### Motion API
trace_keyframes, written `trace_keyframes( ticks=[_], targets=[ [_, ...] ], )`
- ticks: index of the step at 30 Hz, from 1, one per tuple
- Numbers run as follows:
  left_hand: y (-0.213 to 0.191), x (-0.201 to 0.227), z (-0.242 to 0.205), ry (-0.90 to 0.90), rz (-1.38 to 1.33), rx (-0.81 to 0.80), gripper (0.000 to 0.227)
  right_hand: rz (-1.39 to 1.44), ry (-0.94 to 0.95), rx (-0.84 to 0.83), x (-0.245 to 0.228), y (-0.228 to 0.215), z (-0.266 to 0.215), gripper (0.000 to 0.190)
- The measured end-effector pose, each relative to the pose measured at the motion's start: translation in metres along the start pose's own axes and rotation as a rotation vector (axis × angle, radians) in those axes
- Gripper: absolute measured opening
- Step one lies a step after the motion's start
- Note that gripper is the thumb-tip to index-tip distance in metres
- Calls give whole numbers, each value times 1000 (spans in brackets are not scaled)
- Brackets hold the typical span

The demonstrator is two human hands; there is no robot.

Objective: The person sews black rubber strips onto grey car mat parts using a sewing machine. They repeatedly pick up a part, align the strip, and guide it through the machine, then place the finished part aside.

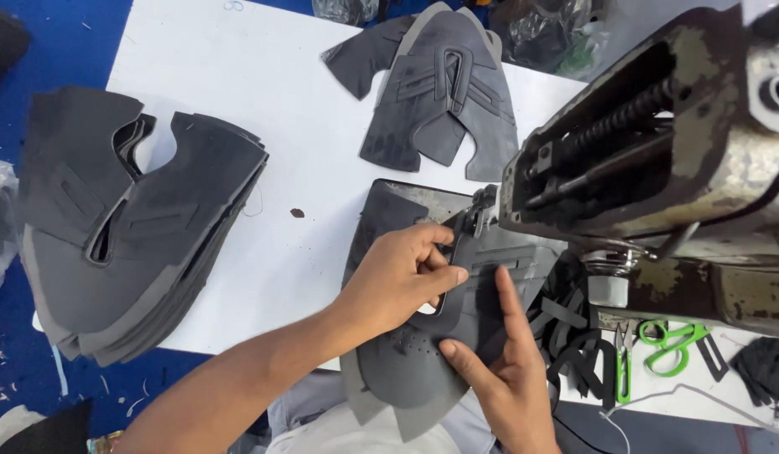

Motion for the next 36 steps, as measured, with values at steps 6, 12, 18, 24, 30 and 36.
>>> trace_keyframes(
  ticks=[6, 12, 18, 24, 30, 36],
  targets=[
    [1, -6, -12, 14, 16, 4, 51, -58, 41, -3, -4, -1, -5, 98],
    [-5, -5, -19, 55, 88, -69, 57, 32, -54, -20, 14, 13, -21, 110],
    [-7, -1, -10, 48, 99, -84, 54, 36, 68, 35, 27, 14, -19, 108],
    [-5, 1, -1, 111, 128, -43, 47, 136, -29, 23, 19, 13, -11, 94],
    [-30, -26, 34, 630, 649, -158, 33, 132, -38, 47, 8, 9, 0, 90],
    [-44, 17, 70, 61, 509, -792, 36, 45, -91, 69, -2, 10, 12, 84]
  ],
)
Point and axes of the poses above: each hand's wrist, its own z-axis towards the middle knuckle, its own y-axis out of the palm, x = y × z, the point moved 2 cm from there along z, towards the middle knuckle, and after that the axes turned 5 degrees about y, right-handed, at the moved point
